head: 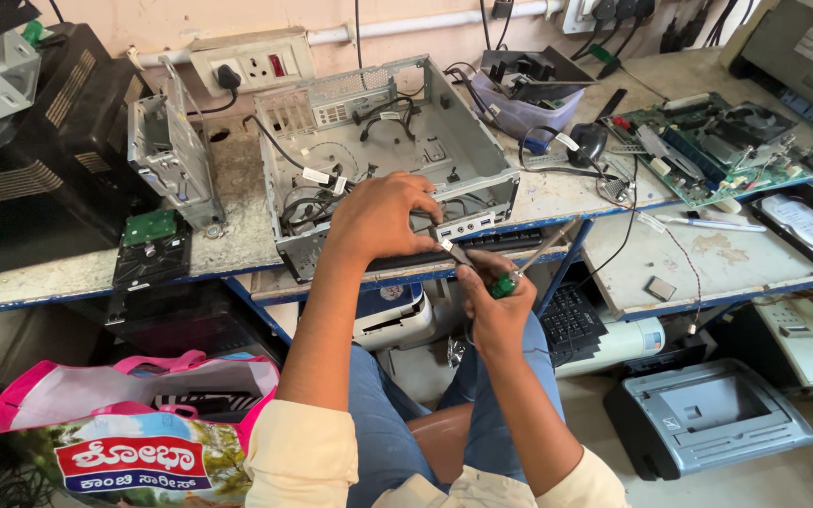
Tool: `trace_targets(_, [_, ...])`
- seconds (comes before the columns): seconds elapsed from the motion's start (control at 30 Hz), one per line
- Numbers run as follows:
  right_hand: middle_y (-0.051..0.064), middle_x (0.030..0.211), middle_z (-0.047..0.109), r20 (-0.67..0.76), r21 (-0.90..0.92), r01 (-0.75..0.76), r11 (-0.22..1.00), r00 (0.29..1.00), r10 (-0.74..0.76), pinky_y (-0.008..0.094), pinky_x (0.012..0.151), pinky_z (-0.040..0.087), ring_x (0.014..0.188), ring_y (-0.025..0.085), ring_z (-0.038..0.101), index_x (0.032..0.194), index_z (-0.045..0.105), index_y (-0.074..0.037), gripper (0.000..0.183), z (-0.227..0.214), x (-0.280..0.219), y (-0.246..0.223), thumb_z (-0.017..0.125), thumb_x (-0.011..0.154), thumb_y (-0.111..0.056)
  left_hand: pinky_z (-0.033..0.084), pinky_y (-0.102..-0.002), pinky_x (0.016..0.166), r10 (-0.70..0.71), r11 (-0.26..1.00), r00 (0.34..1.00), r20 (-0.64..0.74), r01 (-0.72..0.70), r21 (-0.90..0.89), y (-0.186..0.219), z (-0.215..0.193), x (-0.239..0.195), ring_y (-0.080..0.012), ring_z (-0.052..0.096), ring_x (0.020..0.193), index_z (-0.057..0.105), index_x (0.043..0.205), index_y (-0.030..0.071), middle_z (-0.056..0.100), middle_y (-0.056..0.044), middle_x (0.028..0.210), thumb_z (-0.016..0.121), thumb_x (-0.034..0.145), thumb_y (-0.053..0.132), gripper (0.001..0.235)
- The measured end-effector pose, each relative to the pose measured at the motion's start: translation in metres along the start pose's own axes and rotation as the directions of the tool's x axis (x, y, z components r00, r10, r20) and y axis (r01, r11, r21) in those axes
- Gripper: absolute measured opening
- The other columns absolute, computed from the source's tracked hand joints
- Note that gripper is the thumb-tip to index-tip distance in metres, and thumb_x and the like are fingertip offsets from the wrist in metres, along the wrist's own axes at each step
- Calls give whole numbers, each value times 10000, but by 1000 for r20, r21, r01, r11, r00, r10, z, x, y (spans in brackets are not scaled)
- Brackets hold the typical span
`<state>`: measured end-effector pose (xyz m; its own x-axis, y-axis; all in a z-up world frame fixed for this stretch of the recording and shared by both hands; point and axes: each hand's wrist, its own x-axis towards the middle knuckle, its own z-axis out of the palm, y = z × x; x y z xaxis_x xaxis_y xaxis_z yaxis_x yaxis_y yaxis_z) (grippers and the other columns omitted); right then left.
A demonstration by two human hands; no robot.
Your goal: The person works on an open desktop computer case, using a screwdriver to remove screws from the rear panel and then manipulating internal cables and components by hand. The person also handles a hard drive and other parts on the workbench.
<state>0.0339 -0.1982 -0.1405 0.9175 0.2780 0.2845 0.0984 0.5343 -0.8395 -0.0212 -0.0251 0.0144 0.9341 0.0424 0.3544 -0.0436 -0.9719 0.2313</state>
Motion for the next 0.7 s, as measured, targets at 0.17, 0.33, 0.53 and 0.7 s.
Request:
trace_targets(0.17, [27, 824, 695, 27, -377, 324, 868, 940, -339, 215, 628, 468, 705, 64, 590, 998, 762, 34, 166, 4, -1, -21, 841, 866, -29, 527, -413, 916, -24, 1000, 1000, -14, 24, -8, -2, 2, -2, -249, 671, 1116, 824, 883, 262, 702, 3, 1271, 913, 565, 331, 337])
trace_targets(0.33, [110, 868, 740, 222, -569, 566, 597, 805, -551, 286, 692, 540, 743, 172, 712, 962, 756, 20, 180, 13, -1, -48, 860, 830, -43, 530, -409, 918, -11, 1000, 1000, -20, 11, -18, -6, 5, -1, -253, 678, 1108, 829, 885, 268, 699, -2, 1290, 899, 579, 317, 317])
trace_targets(0.53, [155, 747, 667, 323, -742, 522, 421, 828, -458, 387, 602, 494, 648, 325, 648, 793, 707, 16, 205, 24, 2, -82, 878, 799, -95, 544, -406, 878, 20, 1000, 998, -64, -20, -3, -4, 3, -4, -263, 693, 1054, 834, 836, 261, 707, 6, 1266, 902, 570, 292, 276])
trace_targets(0.7, [189, 720, 653, 392, -813, 491, 313, 859, -329, 466, 607, 487, 651, 397, 633, 741, 694, 15, 272, 35, 16, -105, 866, 751, -196, 556, -413, 825, -15, 999, 1000, 24, 14, 35, -2, -1, -5, -276, 705, 952, 811, 852, 242, 734, -10, 1030, 910, 629, 333, 261])
